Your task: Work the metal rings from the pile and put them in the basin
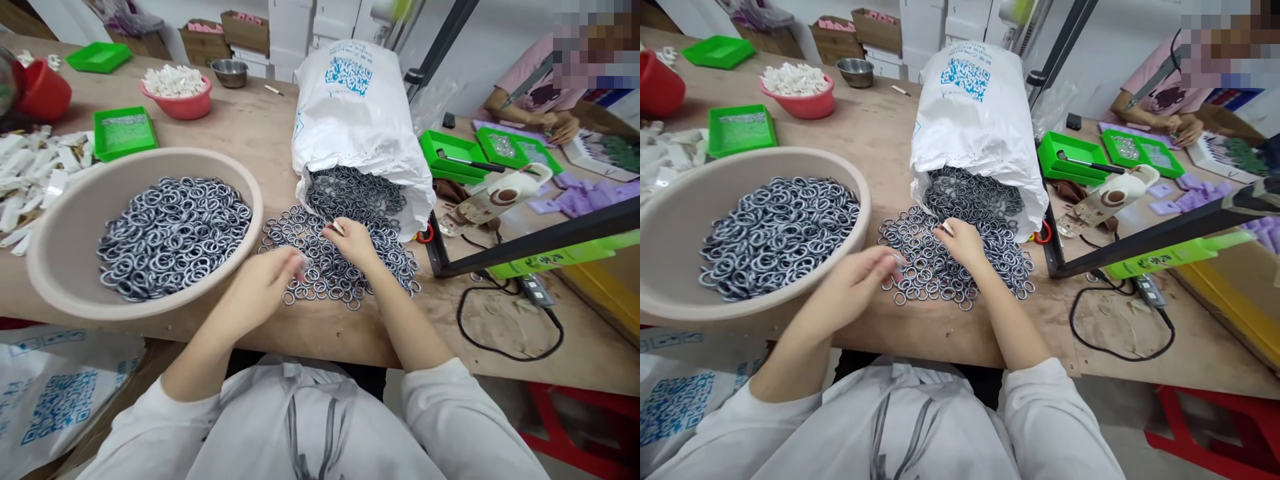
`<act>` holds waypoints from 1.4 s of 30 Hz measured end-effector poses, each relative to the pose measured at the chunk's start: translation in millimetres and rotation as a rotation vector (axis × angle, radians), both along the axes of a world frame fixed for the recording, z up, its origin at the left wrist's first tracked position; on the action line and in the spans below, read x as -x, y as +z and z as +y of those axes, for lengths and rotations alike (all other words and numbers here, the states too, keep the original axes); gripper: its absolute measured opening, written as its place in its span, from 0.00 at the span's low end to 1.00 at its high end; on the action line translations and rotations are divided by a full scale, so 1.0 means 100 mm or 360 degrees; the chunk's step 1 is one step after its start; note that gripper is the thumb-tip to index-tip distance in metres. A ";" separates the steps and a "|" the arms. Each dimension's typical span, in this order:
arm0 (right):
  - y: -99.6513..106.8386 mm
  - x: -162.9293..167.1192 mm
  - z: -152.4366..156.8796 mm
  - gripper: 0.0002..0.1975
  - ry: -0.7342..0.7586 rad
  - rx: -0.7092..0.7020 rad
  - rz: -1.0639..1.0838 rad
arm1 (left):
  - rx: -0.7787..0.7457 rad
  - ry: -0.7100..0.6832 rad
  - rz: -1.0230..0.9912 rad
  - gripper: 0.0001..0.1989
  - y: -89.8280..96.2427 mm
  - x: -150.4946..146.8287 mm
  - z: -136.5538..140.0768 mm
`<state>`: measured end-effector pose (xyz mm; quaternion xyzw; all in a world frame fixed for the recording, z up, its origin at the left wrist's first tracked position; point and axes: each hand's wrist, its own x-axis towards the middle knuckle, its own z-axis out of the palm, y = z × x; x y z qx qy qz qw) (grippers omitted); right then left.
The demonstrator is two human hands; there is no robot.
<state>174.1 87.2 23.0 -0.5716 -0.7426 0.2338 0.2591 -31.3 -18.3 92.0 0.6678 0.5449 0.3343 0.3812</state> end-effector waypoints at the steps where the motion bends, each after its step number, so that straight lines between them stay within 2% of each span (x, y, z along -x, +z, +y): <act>1: -0.01 0.02 0.08 0.16 -0.0008 0.0015 -0.0310 | -0.0200 0.0270 0.0293 0.16 0.08 0.16 -0.05; 2: -0.02 0.04 0.13 0.14 -0.0013 0.0029 -0.0575 | -0.0331 0.0524 0.0580 0.17 0.14 0.31 -0.08; 4: -0.03 0.11 0.18 0.14 -0.0020 0.0040 -0.0908 | -0.0477 0.0844 0.1000 0.23 0.21 0.54 -0.11; 6: -0.04 0.17 0.17 0.13 -0.0017 0.0036 -0.1040 | -0.0623 0.0931 0.1133 0.25 0.22 0.62 -0.11; 8: -0.05 0.18 0.14 0.14 -0.0014 0.0020 -0.1091 | -0.0802 0.0804 0.1036 0.25 0.19 0.53 -0.09; 10: -0.05 0.14 0.11 0.15 -0.0014 0.0003 -0.1110 | -0.0873 0.0510 0.0866 0.21 0.11 0.31 -0.05; 12: -0.06 0.09 0.08 0.15 0.0010 0.0003 -0.1095 | -0.0765 0.0197 0.0746 0.18 0.01 0.05 0.05; 14: -0.07 0.03 0.06 0.15 0.0050 0.0008 -0.1051 | -0.0570 0.0024 0.0751 0.18 -0.11 -0.16 0.19; 16: -0.09 -0.03 0.05 0.14 0.0043 -0.0010 -0.0947 | -0.0395 -0.0027 0.0840 0.18 -0.23 -0.31 0.37; 18: -0.11 -0.09 0.03 0.12 -0.0016 -0.0048 -0.0684 | -0.0293 -0.0012 0.0853 0.17 -0.36 -0.40 0.53; 20: -0.14 -0.16 -0.01 0.14 -0.0029 -0.0031 -0.0181 | -0.0225 0.0027 0.0663 0.15 -0.48 -0.45 0.65; 21: -0.15 -0.18 -0.05 0.16 -0.0001 0.0010 0.0131 | -0.0154 0.0040 0.0470 0.14 -0.53 -0.47 0.68; 22: -0.16 -0.20 -0.08 0.17 0.0040 0.0066 0.0442 | -0.0028 0.0040 0.0214 0.14 -0.58 -0.49 0.71; 24: -0.16 -0.22 -0.17 0.20 0.0110 0.0170 0.0935 | 0.0385 -0.0039 -0.0399 0.18 -0.65 -0.52 0.72; 27: -0.12 -0.21 -0.27 0.22 0.0159 0.0197 0.1198 | 0.1027 -0.0267 -0.1145 0.23 -0.68 -0.55 0.69; 29: -0.08 -0.20 -0.31 0.21 0.0202 0.0167 0.1207 | 0.1211 -0.0373 -0.1379 0.20 -0.65 -0.57 0.65; 32: -0.04 -0.17 -0.34 0.20 0.0219 0.0131 0.1216 | 0.1168 -0.0298 -0.1514 0.12 -0.61 -0.62 0.60; 34: -0.04 -0.14 -0.35 0.21 0.0223 0.0155 0.1250 | 0.1055 -0.0210 -0.1525 0.11 -0.60 -0.66 0.56; 37: -0.04 -0.12 -0.36 0.22 0.0156 0.0138 0.1244 | 0.0913 -0.0204 -0.1498 0.11 -0.59 -0.68 0.53; 39: -0.03 -0.13 -0.37 0.23 0.0072 0.0009 0.1094 | 0.0837 -0.0218 -0.1489 0.11 -0.58 -0.67 0.52; 42: 0.04 -0.15 -0.44 0.22 0.0091 -0.0266 0.0620 | 0.0780 -0.0182 -0.1492 0.11 -0.57 -0.63 0.52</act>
